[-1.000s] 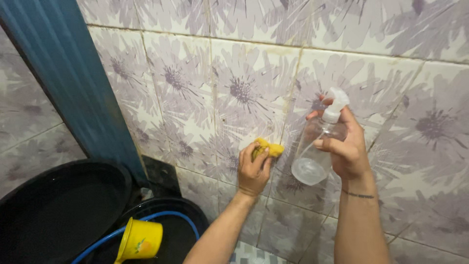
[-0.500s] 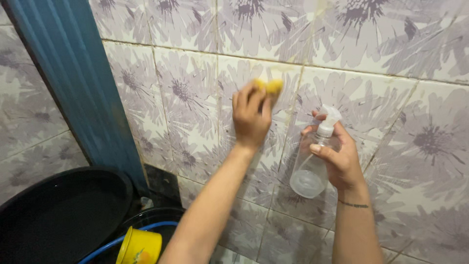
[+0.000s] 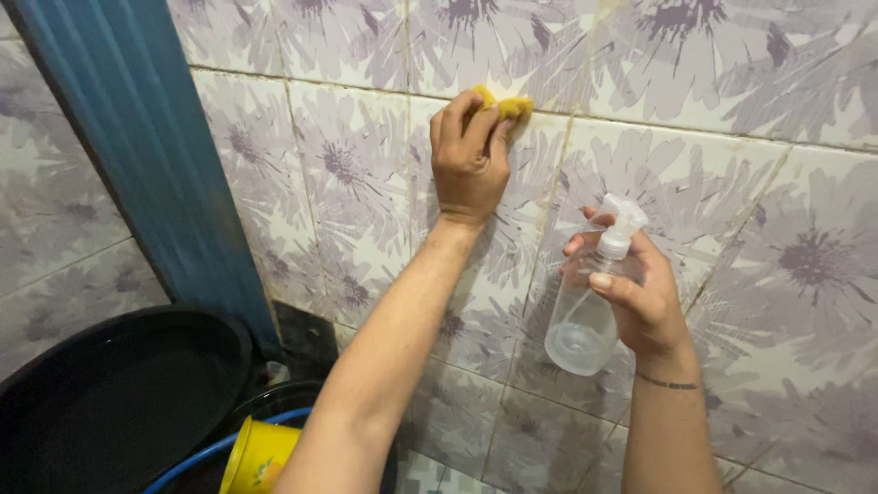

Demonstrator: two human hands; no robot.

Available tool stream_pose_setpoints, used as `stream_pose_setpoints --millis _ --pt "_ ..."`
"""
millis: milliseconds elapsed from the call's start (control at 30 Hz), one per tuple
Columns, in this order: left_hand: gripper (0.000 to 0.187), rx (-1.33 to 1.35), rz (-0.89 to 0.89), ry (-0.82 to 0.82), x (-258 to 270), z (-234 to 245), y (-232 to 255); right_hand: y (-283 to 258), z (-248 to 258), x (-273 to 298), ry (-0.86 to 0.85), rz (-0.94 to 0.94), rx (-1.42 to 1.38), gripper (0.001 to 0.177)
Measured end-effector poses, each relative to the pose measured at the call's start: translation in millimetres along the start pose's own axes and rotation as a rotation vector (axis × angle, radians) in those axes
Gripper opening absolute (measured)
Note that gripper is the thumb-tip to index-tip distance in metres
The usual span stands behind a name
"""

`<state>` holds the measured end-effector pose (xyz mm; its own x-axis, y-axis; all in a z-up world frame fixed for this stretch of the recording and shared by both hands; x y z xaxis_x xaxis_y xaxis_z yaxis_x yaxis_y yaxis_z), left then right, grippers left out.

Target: The person sprays a cleaning solution onto a tiled wall and scrubs the surface with a yellow sponge. The person repeatedly sprays and scrubs the same area of the wall.

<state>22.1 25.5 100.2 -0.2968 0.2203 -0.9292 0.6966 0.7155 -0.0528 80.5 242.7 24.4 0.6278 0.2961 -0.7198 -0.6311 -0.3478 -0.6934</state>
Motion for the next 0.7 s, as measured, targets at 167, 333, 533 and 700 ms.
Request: stream_pose_setpoints --millis 167,333,533,700 --pt "0.020 0.010 -0.005 -0.070 47 26 11 2 5 -1 -0.011 0.008 -0.008 0.080" --pt "0.018 -0.008 0.016 -0.184 90 53 12 5 -3 0 -0.026 -0.028 -0.011 0.080" --pt "0.011 -0.025 0.076 0.031 -2 22 -32 3 0 0 -0.017 -0.010 -0.013 0.078" --pt "0.013 0.038 0.068 -0.019 10 27 -44 5 5 -2 -0.009 -0.004 -0.021 0.079"
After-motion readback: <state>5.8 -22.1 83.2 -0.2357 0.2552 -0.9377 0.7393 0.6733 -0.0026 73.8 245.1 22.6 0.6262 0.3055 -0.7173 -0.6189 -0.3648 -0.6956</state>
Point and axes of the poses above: each hand's wrist, its own x-axis away from the middle knuckle, its own z-axis out of the back of the hand, y = z × x, the point moved 6 cm from there along -x, towards the middle knuckle, and after that the axes turned 3 degrees about -z, right-handed, at the moved point
